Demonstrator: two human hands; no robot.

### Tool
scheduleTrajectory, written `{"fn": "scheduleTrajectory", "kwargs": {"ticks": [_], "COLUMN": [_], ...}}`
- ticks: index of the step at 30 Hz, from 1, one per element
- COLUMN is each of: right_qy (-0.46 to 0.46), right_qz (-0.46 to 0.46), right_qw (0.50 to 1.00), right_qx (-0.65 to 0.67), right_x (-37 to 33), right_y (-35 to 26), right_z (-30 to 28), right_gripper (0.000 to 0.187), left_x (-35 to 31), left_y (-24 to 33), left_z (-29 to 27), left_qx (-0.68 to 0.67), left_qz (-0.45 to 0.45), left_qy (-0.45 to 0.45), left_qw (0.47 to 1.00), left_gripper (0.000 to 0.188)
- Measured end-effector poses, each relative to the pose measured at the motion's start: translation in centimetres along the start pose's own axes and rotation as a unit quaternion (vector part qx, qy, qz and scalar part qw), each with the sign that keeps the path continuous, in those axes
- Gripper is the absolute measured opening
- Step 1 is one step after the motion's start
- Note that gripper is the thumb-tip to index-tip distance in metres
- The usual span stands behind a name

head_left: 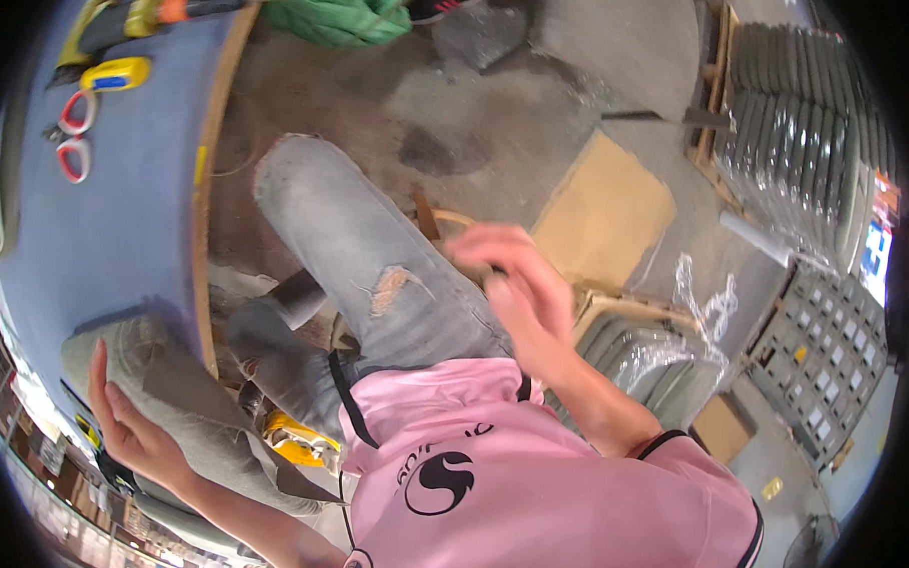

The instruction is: The person staples fabric onto cushion frames using a staple gun, trims excess fabric with scissors, and stacks finished cushions. They handle multiple cushions one at a time, folding fabric edges and securing them before moving to the next unit.

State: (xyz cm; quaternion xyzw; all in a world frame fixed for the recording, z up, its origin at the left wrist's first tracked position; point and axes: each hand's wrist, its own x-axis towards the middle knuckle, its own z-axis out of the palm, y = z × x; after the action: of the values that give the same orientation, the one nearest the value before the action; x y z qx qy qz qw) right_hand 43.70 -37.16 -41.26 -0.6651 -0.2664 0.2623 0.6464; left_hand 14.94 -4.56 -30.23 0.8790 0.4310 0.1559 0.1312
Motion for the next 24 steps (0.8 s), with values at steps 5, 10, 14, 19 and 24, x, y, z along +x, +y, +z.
{"fn": "scheduleTrajectory", "kwargs": {"ticks": [5, 10, 14, 19, 24], "right_qy": [-0.022, -0.158, -0.135, -0.198, -0.322], "right_qz": [-0.247, -0.344, -0.440, -0.463, -0.381], "right_qw": [0.860, 0.761, 0.754, 0.744, 0.725], "right_qx": [0.446, 0.526, 0.468, 0.440, 0.475], "right_x": [1.4, 2.6, 1.2, -2.2, -4.6], "right_y": [-14.4, -21.3, -24.3, -25.5, -28.3], "right_z": [7.9, 11.5, 16.5, 18.2, 18.6], "right_gripper": [0.044, 0.019, 0.012, 0.029, 0.030], "left_x": [-1.3, -3.1, -4.3, -3.6, -4.0], "left_y": [-5.6, -11.1, -12.5, -11.0, -10.3], "left_z": [-2.6, -2.0, -0.6, -1.1, -1.4], "left_qx": [0.090, 0.020, 0.044, -0.010, -0.042], "left_qz": [0.017, -0.010, 0.008, 0.014, 0.028], "left_qy": [0.015, 0.073, 0.116, 0.127, 0.155], "left_qw": [0.996, 0.997, 0.992, 0.992, 0.987], "left_gripper": [0.041, 0.040, 0.037, 0.036, 0.035]}}
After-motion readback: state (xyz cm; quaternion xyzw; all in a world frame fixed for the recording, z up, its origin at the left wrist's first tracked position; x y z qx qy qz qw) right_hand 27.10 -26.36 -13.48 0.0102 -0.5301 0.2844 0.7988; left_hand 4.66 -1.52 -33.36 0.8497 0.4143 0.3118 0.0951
